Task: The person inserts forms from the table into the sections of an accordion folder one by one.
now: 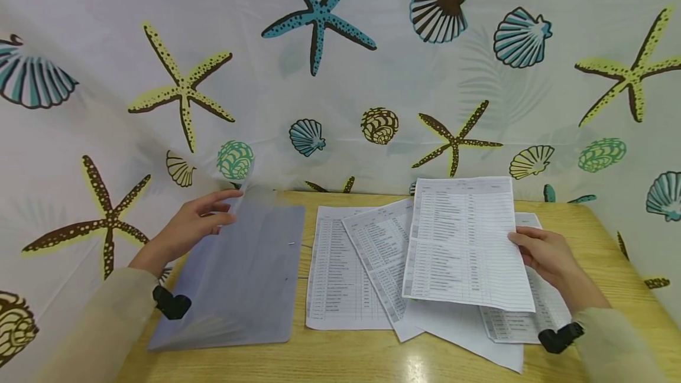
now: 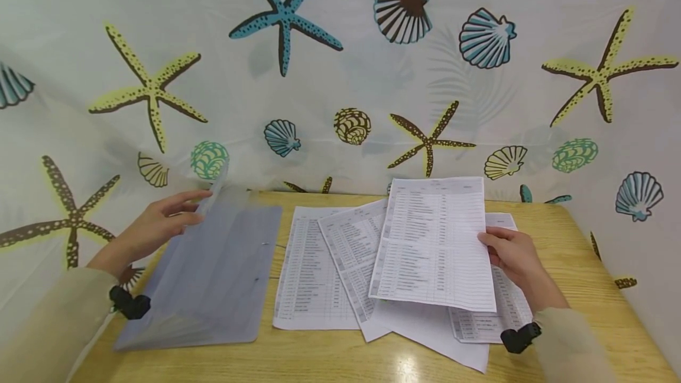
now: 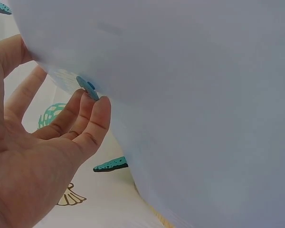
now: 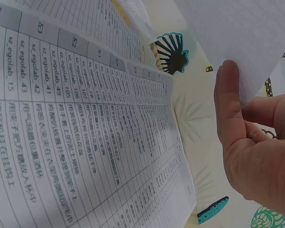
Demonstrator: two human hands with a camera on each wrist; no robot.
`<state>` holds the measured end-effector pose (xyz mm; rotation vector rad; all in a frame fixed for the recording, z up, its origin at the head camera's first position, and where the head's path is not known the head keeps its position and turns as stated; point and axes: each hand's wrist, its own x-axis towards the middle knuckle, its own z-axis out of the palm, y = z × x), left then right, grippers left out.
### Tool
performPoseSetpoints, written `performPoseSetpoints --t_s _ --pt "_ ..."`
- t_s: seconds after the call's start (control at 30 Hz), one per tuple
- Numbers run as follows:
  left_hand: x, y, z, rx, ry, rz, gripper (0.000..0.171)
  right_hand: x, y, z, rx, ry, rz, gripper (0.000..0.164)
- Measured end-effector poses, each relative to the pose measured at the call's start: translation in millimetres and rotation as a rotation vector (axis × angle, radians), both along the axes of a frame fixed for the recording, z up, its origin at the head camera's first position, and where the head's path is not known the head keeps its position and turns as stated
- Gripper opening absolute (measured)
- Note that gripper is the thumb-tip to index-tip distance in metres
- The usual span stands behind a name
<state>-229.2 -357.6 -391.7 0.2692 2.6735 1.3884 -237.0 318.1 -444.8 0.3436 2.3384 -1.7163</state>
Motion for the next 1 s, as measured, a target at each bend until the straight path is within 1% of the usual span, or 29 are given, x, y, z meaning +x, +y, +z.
performPoseSetpoints --t_s 0.2,0.53,0.83,1.0 --pt "0.0 1 0.0 -0.007 -0.004 0.010 0.063 -4.0 -16 2.3 -0.037 0.012 0.009 0.067" --pt "-0.4 2 0.8 -0.009 -0.001 0.003 0.062 -10.2 -38 4.3 -0.084 0.035 0.067 0.066" --pt "0.8 3 0.2 -0.006 0.012 -0.003 0.060 -12.8 -59 12.5 -0.122 0.041 0.081 0.063" --pt "1.1 3 0.6 -0.008 0.006 -0.002 0.061 -15.8 -74 17.2 -0.131 0.040 0.090 0.061"
